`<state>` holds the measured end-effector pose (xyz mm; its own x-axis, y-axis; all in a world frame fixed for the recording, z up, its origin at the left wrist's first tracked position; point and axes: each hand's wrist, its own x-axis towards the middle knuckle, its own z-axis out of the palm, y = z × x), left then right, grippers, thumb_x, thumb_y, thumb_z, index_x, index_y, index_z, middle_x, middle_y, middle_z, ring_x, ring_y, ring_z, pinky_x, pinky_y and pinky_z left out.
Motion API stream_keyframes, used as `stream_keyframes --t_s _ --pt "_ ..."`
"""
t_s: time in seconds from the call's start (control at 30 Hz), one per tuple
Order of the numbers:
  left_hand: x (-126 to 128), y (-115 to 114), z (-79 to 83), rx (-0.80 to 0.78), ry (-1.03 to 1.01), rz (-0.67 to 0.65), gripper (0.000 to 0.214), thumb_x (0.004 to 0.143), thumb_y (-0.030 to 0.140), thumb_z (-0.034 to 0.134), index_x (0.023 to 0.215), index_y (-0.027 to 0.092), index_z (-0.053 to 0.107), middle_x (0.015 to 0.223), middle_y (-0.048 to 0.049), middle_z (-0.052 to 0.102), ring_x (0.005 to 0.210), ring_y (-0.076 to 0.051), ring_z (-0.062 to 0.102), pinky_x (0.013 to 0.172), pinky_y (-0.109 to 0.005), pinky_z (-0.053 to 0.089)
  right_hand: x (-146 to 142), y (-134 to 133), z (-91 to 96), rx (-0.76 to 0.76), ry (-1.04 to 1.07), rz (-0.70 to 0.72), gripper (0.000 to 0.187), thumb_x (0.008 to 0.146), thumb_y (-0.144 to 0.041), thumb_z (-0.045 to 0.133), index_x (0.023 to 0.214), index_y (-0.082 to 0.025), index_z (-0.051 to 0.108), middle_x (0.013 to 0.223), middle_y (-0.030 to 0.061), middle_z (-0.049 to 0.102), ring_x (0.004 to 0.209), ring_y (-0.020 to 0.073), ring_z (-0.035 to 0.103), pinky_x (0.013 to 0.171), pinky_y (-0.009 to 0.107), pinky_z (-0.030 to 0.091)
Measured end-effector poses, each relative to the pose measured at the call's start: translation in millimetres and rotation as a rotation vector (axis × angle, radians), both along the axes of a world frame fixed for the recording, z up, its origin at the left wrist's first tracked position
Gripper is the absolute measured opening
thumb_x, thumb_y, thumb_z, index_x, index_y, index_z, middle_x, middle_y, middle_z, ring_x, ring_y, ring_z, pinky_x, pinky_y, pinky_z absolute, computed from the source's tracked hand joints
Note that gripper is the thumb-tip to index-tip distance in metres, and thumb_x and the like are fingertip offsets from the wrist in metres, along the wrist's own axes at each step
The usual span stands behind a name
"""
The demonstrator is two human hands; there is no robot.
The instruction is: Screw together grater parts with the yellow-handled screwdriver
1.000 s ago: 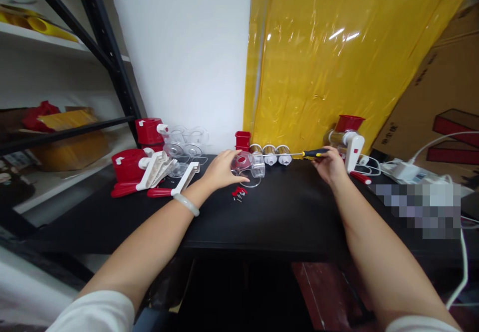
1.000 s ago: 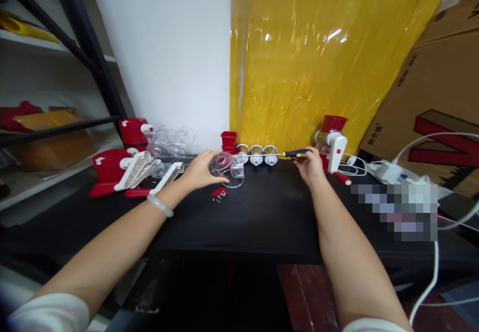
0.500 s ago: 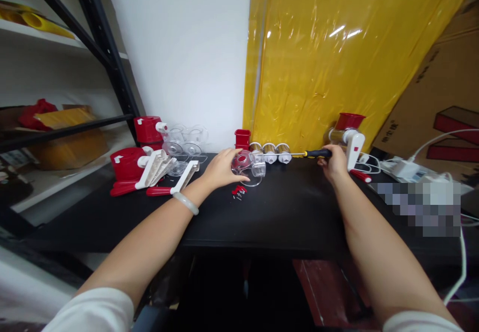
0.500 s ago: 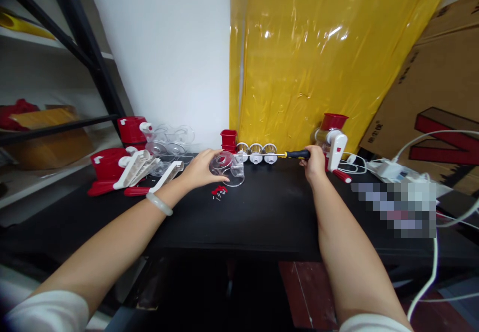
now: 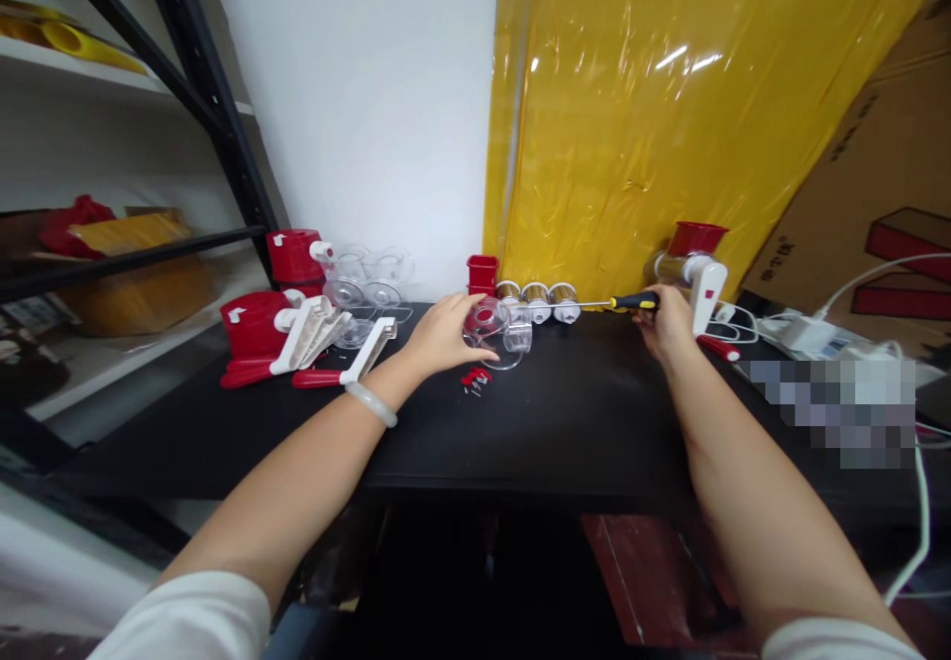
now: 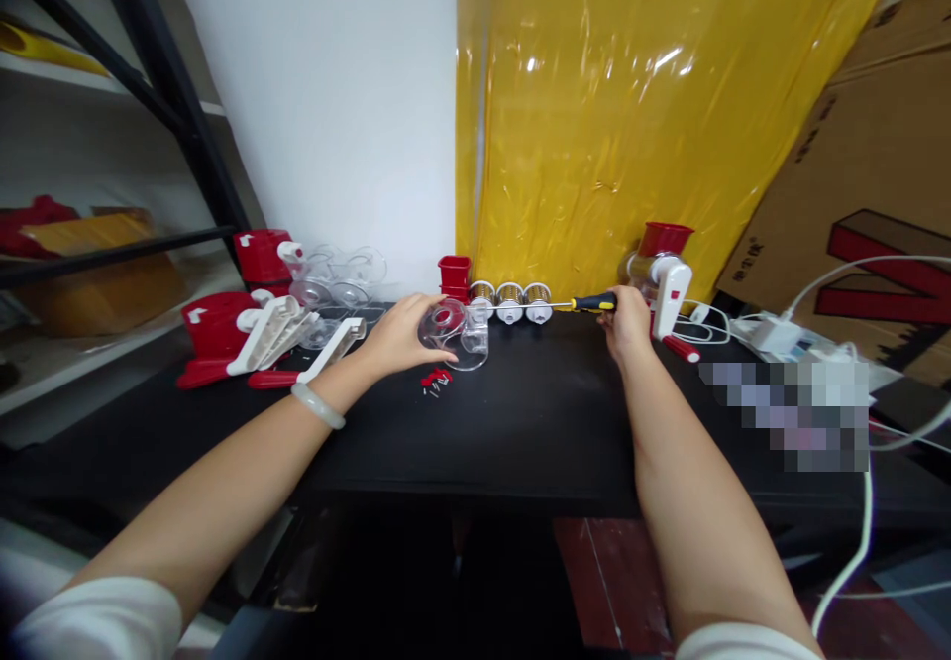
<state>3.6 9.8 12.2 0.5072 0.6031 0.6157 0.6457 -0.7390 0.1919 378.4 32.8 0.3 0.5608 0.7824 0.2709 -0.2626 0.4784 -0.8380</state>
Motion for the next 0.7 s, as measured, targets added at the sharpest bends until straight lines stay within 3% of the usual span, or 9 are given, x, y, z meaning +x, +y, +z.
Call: stream_keyframes --t_s 0.1,0.2,0.3,0.37,0.47,0.57,0.7 --pt "0 0 0.3 0.0 0.003 0.001 0.088 0.061 0.055 0.084 0.134 0.019 0.05 0.128 -0.0139 0.06 0.121 -0.033 0.056 0.104 -0.047 0.045 0 -10 5.3 0.073 0.133 0.165 0.011 0.069 -0.03 0.059 0.074 -0.022 0.054 0.06 -0.0048 0.052 0.046 0.0105 0.049 0.042 0.025 0.046" --pt "0 -1 0.9 0.001 0.003 0.004 0.088 0.06 0.056 0.084 0.134 0.02 0.05 0.127 -0.0135 0.06 0.12 -0.033 0.056 0.104 -0.048 0.045 -1 -13 8.2 0.099 0.15 0.22 0.017 0.073 -0.038 0.06 0.074 -0.022 0.055 0.069 -0.0019 0.058 0.059 0.0147 0.06 0.046 0.029 0.051" --pt "0 -1 0.9 0.002 0.004 0.009 0.088 0.061 0.055 0.084 0.134 0.021 0.05 0.127 -0.0135 0.06 0.12 -0.033 0.057 0.103 -0.048 0.045 -1 -7 5.3 0.017 0.09 0.086 0.04 0.082 -0.06 0.052 0.07 -0.022 0.051 0.058 -0.0025 0.052 0.046 0.0126 0.052 0.038 0.025 0.044" --pt "0 0 0.4 -0.001 0.007 0.01 0.088 0.061 0.056 0.084 0.134 0.02 0.05 0.127 -0.0138 0.06 0.12 -0.034 0.057 0.103 -0.048 0.045 0 0 1.5 -0.055 -0.012 -0.023 0.044 0.082 -0.064 0.055 0.068 -0.023 0.048 0.049 -0.006 0.042 0.036 0.0094 0.04 0.033 0.023 0.038" --pt "-1 1 -0.7 -0.007 0.003 0.013 0.088 0.062 0.057 0.083 0.134 0.021 0.05 0.127 -0.0134 0.06 0.121 -0.034 0.056 0.103 -0.049 0.045 2 3 -1.5 -0.091 -0.095 -0.052 0.033 0.076 -0.045 0.071 0.069 -0.023 0.047 0.046 -0.0099 0.036 0.034 0.0069 0.034 0.034 0.021 0.037" --pt "-1 2 -1.1 -0.005 -0.004 0.012 0.088 0.062 0.057 0.083 0.135 0.022 0.049 0.127 -0.013 0.06 0.12 -0.034 0.056 0.102 -0.049 0.046 3 -3 1.6 -0.027 0.038 0.08 0.02 0.071 -0.03 0.067 0.073 -0.023 0.048 0.054 -0.008 0.046 0.041 0.0088 0.045 0.038 0.022 0.042" --pt "-1 1 0.2 0.003 0.013 -0.002 0.09 0.061 0.057 0.083 0.135 0.021 0.049 0.127 -0.0134 0.06 0.12 -0.034 0.057 0.103 -0.048 0.045 1 -11 7.8 -0.002 0.126 0.255 0.019 0.069 -0.035 0.062 0.078 -0.023 0.05 0.064 -0.0047 0.056 0.055 0.0152 0.061 0.047 0.029 0.051"
